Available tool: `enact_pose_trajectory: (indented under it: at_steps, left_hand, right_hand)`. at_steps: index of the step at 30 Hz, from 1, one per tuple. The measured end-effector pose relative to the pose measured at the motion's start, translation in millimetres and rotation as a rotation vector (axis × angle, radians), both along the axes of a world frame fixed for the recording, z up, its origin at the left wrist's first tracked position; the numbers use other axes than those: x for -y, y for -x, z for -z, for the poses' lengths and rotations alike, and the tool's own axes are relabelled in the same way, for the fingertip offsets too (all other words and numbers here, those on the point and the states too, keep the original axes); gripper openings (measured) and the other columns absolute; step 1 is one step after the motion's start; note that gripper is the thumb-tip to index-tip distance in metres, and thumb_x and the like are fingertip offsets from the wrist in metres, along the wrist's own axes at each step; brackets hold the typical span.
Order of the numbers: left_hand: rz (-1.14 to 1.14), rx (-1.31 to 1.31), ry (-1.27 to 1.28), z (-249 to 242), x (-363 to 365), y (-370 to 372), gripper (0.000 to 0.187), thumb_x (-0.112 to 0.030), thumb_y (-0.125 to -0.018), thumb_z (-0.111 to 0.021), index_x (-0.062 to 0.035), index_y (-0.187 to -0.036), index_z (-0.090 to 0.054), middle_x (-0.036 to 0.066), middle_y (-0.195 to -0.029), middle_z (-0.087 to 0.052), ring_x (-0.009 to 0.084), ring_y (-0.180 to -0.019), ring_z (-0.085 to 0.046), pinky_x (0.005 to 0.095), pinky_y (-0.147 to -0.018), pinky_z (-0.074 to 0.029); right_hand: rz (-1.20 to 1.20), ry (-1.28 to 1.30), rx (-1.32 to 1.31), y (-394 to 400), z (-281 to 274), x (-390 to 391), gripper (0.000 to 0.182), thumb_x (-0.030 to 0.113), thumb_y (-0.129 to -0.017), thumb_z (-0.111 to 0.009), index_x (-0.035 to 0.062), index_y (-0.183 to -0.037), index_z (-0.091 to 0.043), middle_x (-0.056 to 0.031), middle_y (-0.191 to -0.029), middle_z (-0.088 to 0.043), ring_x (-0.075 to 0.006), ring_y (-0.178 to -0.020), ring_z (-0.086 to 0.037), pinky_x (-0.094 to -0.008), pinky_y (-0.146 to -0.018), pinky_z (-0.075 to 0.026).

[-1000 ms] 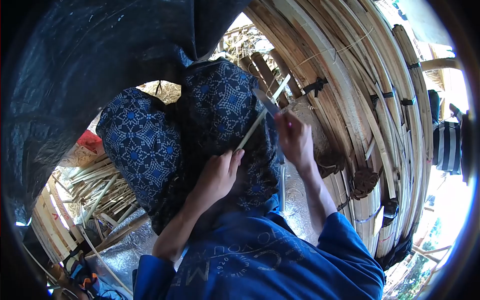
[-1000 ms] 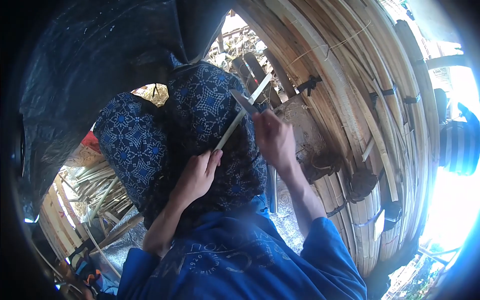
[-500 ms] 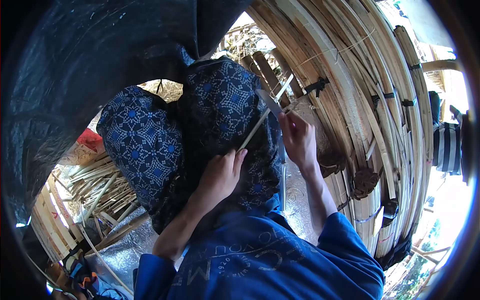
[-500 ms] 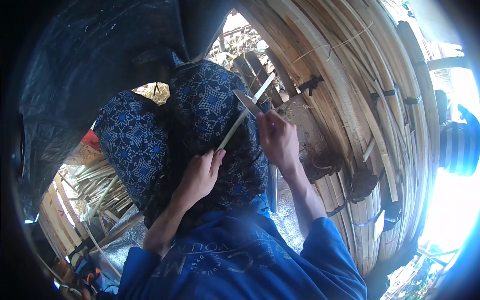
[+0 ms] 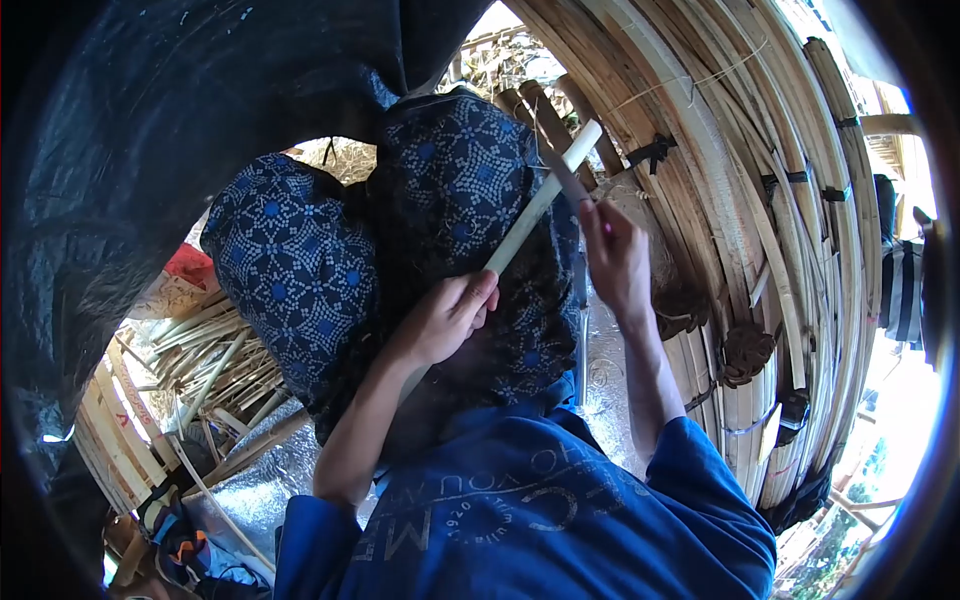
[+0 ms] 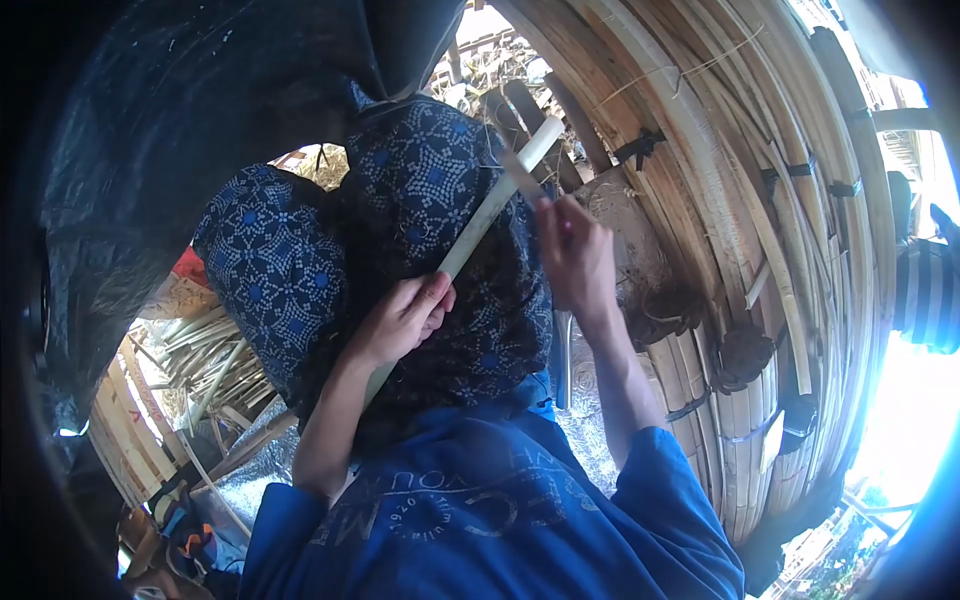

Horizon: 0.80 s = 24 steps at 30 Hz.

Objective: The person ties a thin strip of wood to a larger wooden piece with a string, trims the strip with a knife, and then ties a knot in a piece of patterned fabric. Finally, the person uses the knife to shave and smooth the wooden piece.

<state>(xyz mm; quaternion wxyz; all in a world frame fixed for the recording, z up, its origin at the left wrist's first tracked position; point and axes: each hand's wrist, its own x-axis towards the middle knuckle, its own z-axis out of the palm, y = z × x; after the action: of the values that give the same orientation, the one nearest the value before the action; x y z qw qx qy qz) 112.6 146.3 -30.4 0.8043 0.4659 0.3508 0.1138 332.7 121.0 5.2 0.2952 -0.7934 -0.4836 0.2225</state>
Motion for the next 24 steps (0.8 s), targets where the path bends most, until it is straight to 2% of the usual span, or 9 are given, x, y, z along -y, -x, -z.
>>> enact_pose_trajectory:
  at_steps: [4, 6, 13, 16, 18, 20, 22, 23, 24]
  left_hand:
    - [0.005, 0.035, 0.080, -0.1, -3.3, 1.0, 0.038, -0.039, -0.101, -0.035, -0.0094, -0.081, -0.048, -0.010, -0.058, -0.030, -0.0008, -0.046, -0.024, 0.0173, -0.039, -0.019]
    - [0.028, 0.042, 0.193, -2.0, -5.9, 2.6, 0.039, -0.040, -0.101, -0.035, -0.0095, -0.082, -0.049, -0.010, -0.058, -0.029, -0.0010, -0.044, -0.022, 0.0174, -0.039, -0.018]
    - [0.034, 0.040, 0.186, -0.6, -6.4, 3.6, 0.042, -0.044, -0.100, -0.035, -0.0088, -0.083, -0.050, -0.010, -0.057, -0.030, -0.0013, -0.044, -0.022, 0.0174, -0.038, -0.017]
    - [0.050, 0.054, 0.159, -3.6, -8.7, 7.3, 0.046, -0.045, -0.099, -0.036, -0.0047, -0.090, -0.055, -0.006, -0.057, -0.037, 0.0007, -0.044, -0.034, 0.0178, -0.039, -0.028]
    - [-0.049, -0.099, 0.075, -17.5, -5.3, 12.2, 0.048, -0.043, -0.099, -0.038, -0.0001, -0.100, -0.060, 0.002, -0.064, -0.054, 0.0092, -0.054, -0.053, 0.0239, -0.051, -0.044]
    - [-0.075, -0.439, -0.543, -43.5, -1.5, 33.5, 0.044, -0.037, -0.099, -0.041, 0.0014, -0.106, -0.061, 0.008, -0.083, -0.065, 0.0184, -0.076, -0.063, 0.0311, -0.071, -0.051]
    - [-0.376, -0.613, -0.983, -55.5, 5.7, 70.1, 0.026, -0.024, -0.096, -0.049, -0.0025, -0.103, -0.061, 0.010, -0.094, -0.065, 0.0197, -0.082, -0.063, 0.0317, -0.077, -0.050]
    - [-0.593, -0.552, -0.887, -49.2, 10.4, 100.6, 0.024, -0.020, -0.095, -0.050, -0.0022, -0.106, -0.061, 0.012, -0.102, -0.064, 0.0209, -0.094, -0.062, 0.0314, -0.082, -0.049]
    - [-0.811, -0.502, -0.806, -48.7, 17.4, 133.4, 0.026, -0.018, -0.096, -0.047, -0.0003, -0.110, -0.059, 0.012, -0.105, -0.063, 0.0210, -0.092, -0.062, 0.0315, -0.080, -0.050]
  right_hand:
    - [0.004, 0.002, 0.070, -10.3, 2.9, 2.4, 0.036, 0.030, -0.094, -0.054, 0.0005, -0.073, -0.052, -0.0101, -0.049, -0.040, -0.0128, -0.046, -0.035, -0.0336, -0.047, -0.033]
    - [0.017, 0.008, 0.050, -9.1, 1.3, 3.1, 0.036, 0.030, -0.094, -0.054, 0.0004, -0.073, -0.051, -0.0097, -0.050, -0.039, -0.0128, -0.046, -0.034, -0.0335, -0.047, -0.033]
    - [0.030, 0.026, 0.023, -8.0, 3.5, 4.9, 0.037, 0.031, -0.094, -0.053, 0.0002, -0.073, -0.051, -0.0100, -0.051, -0.039, -0.0129, -0.048, -0.034, -0.0333, -0.048, -0.034]
    - [0.021, 0.013, 0.033, -8.7, 4.6, 5.1, 0.037, 0.031, -0.094, -0.053, 0.0003, -0.074, -0.052, -0.0100, -0.051, -0.039, -0.0129, -0.048, -0.034, -0.0330, -0.048, -0.034]
    - [0.019, 0.001, 0.022, -7.6, 3.4, 5.3, 0.037, 0.032, -0.094, -0.053, 0.0002, -0.075, -0.052, -0.0100, -0.051, -0.039, -0.0129, -0.048, -0.035, -0.0329, -0.048, -0.034]
    - [0.019, -0.009, 0.011, -8.7, 2.1, 6.1, 0.037, 0.032, -0.094, -0.053, 0.0000, -0.075, -0.052, -0.0100, -0.051, -0.039, -0.0128, -0.047, -0.035, -0.0329, -0.048, -0.034]
    - [0.006, -0.002, 0.024, -10.4, 2.0, 8.2, 0.036, 0.031, -0.095, -0.053, 0.0003, -0.076, -0.053, -0.0090, -0.051, -0.041, -0.0122, -0.047, -0.036, -0.0326, -0.047, -0.034]
    - [-0.001, -0.001, 0.018, -10.1, 2.3, 8.6, 0.036, 0.031, -0.095, -0.053, 0.0003, -0.076, -0.053, -0.0090, -0.051, -0.041, -0.0122, -0.047, -0.036, -0.0326, -0.047, -0.034]
    - [0.020, -0.013, -0.015, -9.3, 2.8, 8.5, 0.035, 0.030, -0.095, -0.053, 0.0006, -0.075, -0.054, -0.0083, -0.050, -0.042, -0.0116, -0.047, -0.037, -0.0325, -0.047, -0.034]
